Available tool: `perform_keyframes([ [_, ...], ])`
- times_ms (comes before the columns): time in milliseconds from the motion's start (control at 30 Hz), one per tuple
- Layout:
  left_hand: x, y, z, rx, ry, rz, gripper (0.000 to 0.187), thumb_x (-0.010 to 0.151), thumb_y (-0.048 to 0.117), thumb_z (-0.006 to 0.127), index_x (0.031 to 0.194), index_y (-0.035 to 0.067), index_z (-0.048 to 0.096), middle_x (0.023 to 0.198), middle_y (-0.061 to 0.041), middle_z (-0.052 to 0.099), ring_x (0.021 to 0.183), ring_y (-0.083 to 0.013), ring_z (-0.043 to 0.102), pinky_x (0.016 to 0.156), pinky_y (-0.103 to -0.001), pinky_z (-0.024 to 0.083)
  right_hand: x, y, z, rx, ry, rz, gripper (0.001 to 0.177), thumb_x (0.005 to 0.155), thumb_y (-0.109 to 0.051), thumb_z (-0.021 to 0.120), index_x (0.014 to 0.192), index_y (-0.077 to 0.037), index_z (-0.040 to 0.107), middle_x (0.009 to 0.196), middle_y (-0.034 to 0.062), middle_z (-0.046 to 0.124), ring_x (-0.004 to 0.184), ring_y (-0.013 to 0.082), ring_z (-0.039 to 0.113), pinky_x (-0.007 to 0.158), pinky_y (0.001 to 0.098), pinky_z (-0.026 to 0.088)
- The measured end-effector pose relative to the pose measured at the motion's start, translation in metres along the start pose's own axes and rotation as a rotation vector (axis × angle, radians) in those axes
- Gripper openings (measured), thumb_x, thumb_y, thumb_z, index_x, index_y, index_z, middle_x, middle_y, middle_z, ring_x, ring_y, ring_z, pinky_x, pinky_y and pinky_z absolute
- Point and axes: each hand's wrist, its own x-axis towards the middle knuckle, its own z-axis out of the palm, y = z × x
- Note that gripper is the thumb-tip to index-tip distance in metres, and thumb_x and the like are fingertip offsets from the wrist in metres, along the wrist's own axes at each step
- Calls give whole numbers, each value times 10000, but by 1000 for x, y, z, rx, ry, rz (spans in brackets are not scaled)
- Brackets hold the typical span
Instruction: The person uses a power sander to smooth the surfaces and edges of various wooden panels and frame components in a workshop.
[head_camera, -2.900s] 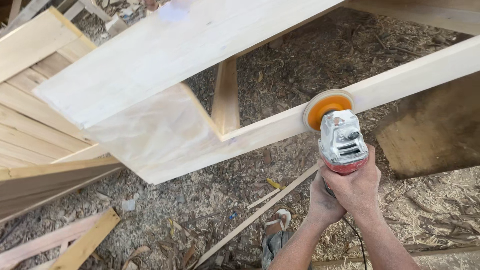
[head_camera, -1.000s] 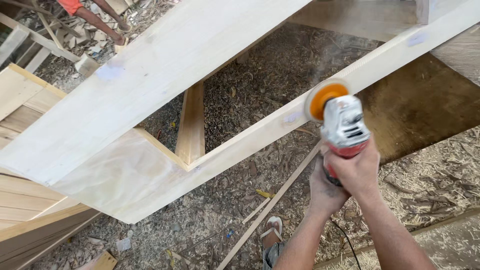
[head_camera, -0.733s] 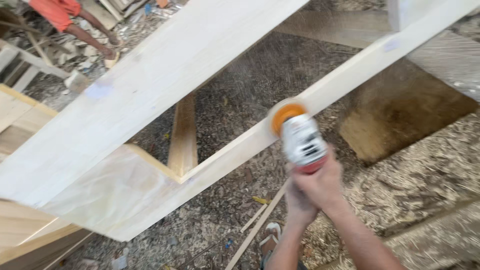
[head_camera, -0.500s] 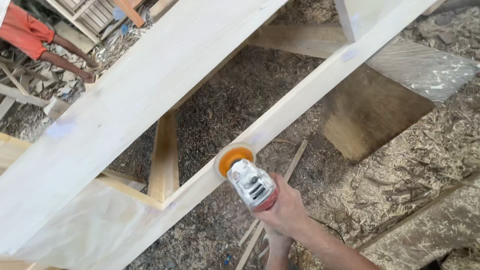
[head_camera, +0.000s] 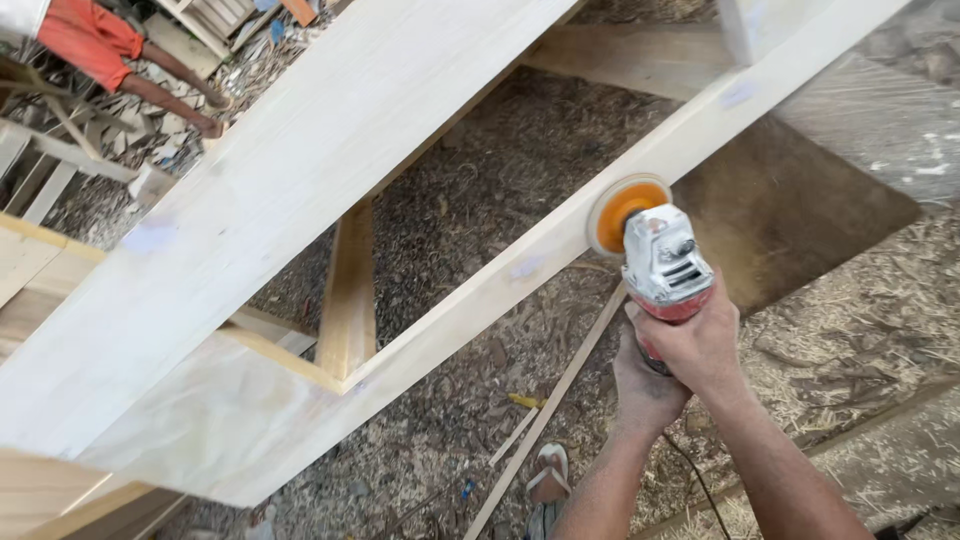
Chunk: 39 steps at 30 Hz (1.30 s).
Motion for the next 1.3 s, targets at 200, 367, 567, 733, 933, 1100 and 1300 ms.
perform_keyframes([
  [200, -42, -33, -61, -34, 73, -9, 715, 831, 225, 828, 1441, 78, 487, 1385, -108, 621, 1258, -203, 648, 1083, -354, 533, -54, -16, 56, -42, -99, -39, 685, 671, -248, 904, 1200, 18, 560, 1103, 173, 749, 1019, 226, 753, 888, 366, 609],
  [367, -84, -67, -134, 183, 59, -106, 698, 957, 246, 768, 1533, 53, 423, 1502, -117, 568, 1390, -224, 569, 1202, -380, 432, -117, -22, 120, -80, -251, -21, 860, 566, -211, 893, 1289, 23, 491, 1100, 190, 727, 974, 267, 765, 823, 374, 646],
  [567, -145, -104, -212, -144, 400, -90, 1014, 727, 197, 889, 1487, -13, 253, 1419, -167, 507, 1308, -247, 531, 1117, -394, 447, -198, -47, 195, -166, -409, 192, 906, 570, -254, 915, 1325, -3, 483, 1103, 161, 737, 950, 249, 785, 788, 380, 684],
  [733, -192, -99, -217, 610, 609, -877, 521, 943, 443, 590, 1413, 313, 405, 1322, 40, 559, 1244, -49, 561, 1099, -262, 479, -263, -42, 233, -37, -666, 113, 950, 590, -359, 947, 1370, -31, 516, 1129, 149, 749, 1015, 255, 782, 850, 372, 658],
  [933, -127, 17, -56, 496, 772, -821, 506, 878, 379, 737, 1286, 143, 552, 1206, -60, 680, 1059, -127, 667, 954, -282, 554, -245, -39, 134, -35, -619, 69, 891, 717, -466, 963, 1357, -35, 517, 1199, 201, 717, 1163, 327, 722, 1050, 418, 552],
  [1100, -145, 131, 75, 177, 876, -721, 516, 823, 325, 859, 1180, 1, 674, 1109, -144, 782, 905, -192, 756, 833, -299, 616, -191, -91, -52, 82, -331, 255, 859, 639, -282, 930, 1367, -74, 525, 1155, 124, 775, 1072, 227, 807, 984, 333, 632],
  [1300, -189, 261, 297, -247, 714, -435, 748, 669, 200, 911, 1313, 29, 572, 1023, -171, 792, 876, -254, 779, 772, -350, 613, -144, -149, -325, -138, 106, 415, 634, 664, -213, 898, 1198, -65, 589, 970, 137, 759, 914, 251, 767, 816, 394, 606],
])
